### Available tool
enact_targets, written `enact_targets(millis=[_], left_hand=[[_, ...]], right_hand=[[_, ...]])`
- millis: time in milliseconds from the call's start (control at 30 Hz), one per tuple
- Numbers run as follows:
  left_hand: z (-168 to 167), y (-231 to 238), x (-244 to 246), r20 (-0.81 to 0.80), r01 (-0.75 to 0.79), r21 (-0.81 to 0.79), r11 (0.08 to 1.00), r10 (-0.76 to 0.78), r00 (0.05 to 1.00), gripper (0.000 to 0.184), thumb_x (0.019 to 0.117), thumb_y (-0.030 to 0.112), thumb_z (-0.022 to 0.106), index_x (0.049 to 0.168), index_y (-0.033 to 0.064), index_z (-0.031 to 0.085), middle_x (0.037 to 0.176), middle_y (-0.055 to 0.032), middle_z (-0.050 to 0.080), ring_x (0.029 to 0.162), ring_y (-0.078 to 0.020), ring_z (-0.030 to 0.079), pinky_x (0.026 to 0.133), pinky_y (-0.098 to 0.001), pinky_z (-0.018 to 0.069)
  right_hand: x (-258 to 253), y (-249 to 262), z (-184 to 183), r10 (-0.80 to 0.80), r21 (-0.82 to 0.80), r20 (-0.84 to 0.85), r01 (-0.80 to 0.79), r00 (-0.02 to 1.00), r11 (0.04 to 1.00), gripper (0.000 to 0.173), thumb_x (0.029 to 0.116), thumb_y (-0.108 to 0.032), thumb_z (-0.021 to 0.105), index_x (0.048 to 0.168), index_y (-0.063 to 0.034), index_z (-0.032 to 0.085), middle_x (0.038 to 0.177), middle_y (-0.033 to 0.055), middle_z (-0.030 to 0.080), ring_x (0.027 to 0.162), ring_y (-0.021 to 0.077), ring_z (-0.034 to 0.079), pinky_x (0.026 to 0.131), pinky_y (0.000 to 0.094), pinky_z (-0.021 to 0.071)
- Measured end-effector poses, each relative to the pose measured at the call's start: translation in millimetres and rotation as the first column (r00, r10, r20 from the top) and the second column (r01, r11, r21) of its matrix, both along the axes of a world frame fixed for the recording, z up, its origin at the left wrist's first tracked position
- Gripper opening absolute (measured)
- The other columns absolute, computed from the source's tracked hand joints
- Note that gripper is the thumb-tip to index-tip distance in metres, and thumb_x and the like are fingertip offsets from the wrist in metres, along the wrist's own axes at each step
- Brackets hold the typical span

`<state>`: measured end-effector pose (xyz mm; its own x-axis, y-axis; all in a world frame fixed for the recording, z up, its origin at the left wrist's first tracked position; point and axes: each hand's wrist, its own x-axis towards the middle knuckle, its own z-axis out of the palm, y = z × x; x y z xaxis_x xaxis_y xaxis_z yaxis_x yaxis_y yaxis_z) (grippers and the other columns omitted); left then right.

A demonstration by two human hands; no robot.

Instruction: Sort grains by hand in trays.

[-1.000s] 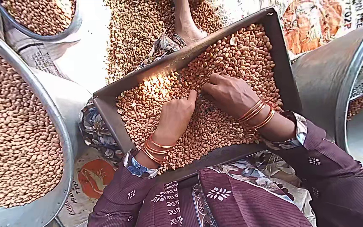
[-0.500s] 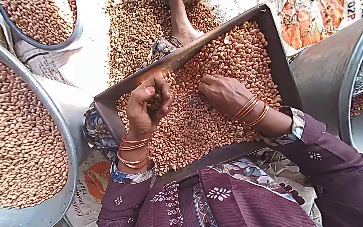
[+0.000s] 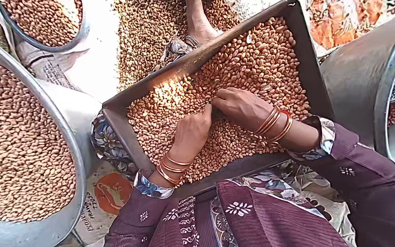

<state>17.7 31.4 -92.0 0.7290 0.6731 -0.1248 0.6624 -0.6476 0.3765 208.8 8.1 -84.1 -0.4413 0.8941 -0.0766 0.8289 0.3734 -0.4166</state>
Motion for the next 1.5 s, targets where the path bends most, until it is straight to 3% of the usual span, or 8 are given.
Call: enact_targets(millis=[867, 933, 1033, 1100, 1200, 1267, 1367, 1500], left_hand=[[-6.7, -18.6, 9.3, -0.020, -0.048, 0.091, 0.995, 0.050, 0.999, 0.024, 0.1016, 0.013, 0.056, 0.116, -0.0026, 0.066, 0.060, -0.0115, 0.059, 0.051, -0.0317, 0.063, 0.044, -0.0422, 0.0469], [-5.9, -18.9, 10.8, -0.044, -0.044, 0.080, 0.996, 0.048, 0.998, 0.021, 0.1026, 0.014, 0.054, 0.113, -0.0015, 0.064, 0.059, -0.0116, 0.058, 0.052, -0.0326, 0.064, 0.045, -0.0431, 0.0476], [-6.7, -15.8, 10.9, -0.030, -0.057, 0.026, 0.998, 0.057, 0.998, 0.022, 0.1027, 0.015, 0.053, 0.112, -0.0013, 0.065, 0.060, -0.0132, 0.060, 0.054, -0.0352, 0.065, 0.047, -0.0465, 0.0491], [-3.7, -7.8, 6.3, 0.038, -0.080, -0.123, 0.989, 0.085, 0.996, 0.024, 0.1057, 0.019, 0.052, 0.116, 0.0018, 0.063, 0.065, -0.0123, 0.062, 0.055, -0.0327, 0.065, 0.049, -0.0478, 0.0514], [6.6, 14.1, -4.4, 0.292, -0.110, -0.508, 0.854, 0.291, 0.911, 0.018, 0.1065, 0.019, 0.054, 0.116, 0.0070, 0.064, 0.062, -0.0004, 0.054, 0.049, -0.0111, 0.049, 0.048, -0.0281, 0.0426], [11.3, 24.5, -12.5, 0.460, 0.048, -0.782, 0.621, 0.525, 0.716, 0.014, 0.1061, 0.011, 0.043, 0.108, 0.0103, 0.058, 0.058, 0.0096, 0.047, 0.045, 0.0012, 0.041, 0.044, -0.0140, 0.0352], [22.5, 29.4, -27.5, 0.473, 0.278, -0.881, 0.382, 0.728, 0.496, 0.032, 0.1076, 0.021, 0.027, 0.091, 0.0193, 0.055, 0.061, 0.0082, 0.047, 0.043, 0.0014, 0.035, 0.040, -0.0116, 0.0274], [26.0, 37.5, -38.4, 0.515, 0.196, -0.850, 0.489, 0.692, 0.507, 0.040, 0.1109, 0.025, 0.034, 0.078, 0.0212, 0.055, 0.067, 0.0087, 0.055, 0.050, 0.0001, 0.044, 0.045, -0.0128, 0.0343]], right_hand=[[-15.1, -6.2, -1.4, -0.217, -0.076, 0.046, 0.220, 0.975, 0.972, 0.012, 0.0956, -0.002, 0.059, 0.098, 0.0051, 0.068, 0.095, 0.0222, 0.067, 0.083, 0.0382, 0.070, 0.071, 0.0494, 0.0571], [-1.6, 2.5, 6.4, -0.274, -0.223, -0.083, 0.251, 0.958, 0.942, 0.013, 0.0944, -0.011, 0.063, 0.099, -0.0014, 0.071, 0.092, 0.0149, 0.070, 0.082, 0.0308, 0.070, 0.071, 0.0493, 0.0542], [18.7, 9.5, 25.4, -0.409, -0.440, -0.296, 0.257, 0.863, 0.861, 0.012, 0.0905, -0.018, 0.064, 0.102, -0.0137, 0.066, 0.084, -0.0038, 0.068, 0.071, 0.0051, 0.064, 0.064, 0.0284, 0.0530], [26.4, 6.7, 33.4, -0.426, -0.524, -0.374, 0.192, 0.824, 0.830, 0.015, 0.0882, -0.015, 0.060, 0.103, -0.0144, 0.063, 0.089, -0.0054, 0.068, 0.073, 0.0014, 0.065, 0.065, 0.0241, 0.0563], [22.4, -6.5, 24.5, -0.196, -0.375, -0.333, 0.061, 0.922, 0.925, 0.012, 0.0887, -0.012, 0.062, 0.096, -0.0076, 0.070, 0.090, 0.0015, 0.064, 0.074, 0.0093, 0.060, 0.067, 0.0287, 0.0514], [14.4, -17.1, 14.0, -0.044, -0.272, -0.220, -0.018, 0.974, 0.962, 0.011, 0.0922, -0.014, 0.064, 0.094, -0.0063, 0.072, 0.091, 0.0078, 0.063, 0.074, 0.0192, 0.062, 0.065, 0.0372, 0.0520], [2.9, -33.1, 0.4, 0.028, -0.124, -0.041, -0.033, 0.999, 0.992, 0.012, 0.0958, -0.017, 0.068, 0.091, -0.0063, 0.071, 0.089, 0.0113, 0.065, 0.080, 0.0292, 0.068, 0.062, 0.0436, 0.0554], [-4.7, -39.9, 0.5, 0.060, -0.001, 0.055, -0.060, 0.997, 0.998, 0.011, 0.0972, -0.009, 0.062, 0.089, -0.0035, 0.067, 0.081, 0.0129, 0.061, 0.072, 0.0316, 0.065, 0.056, 0.0429, 0.0516]])
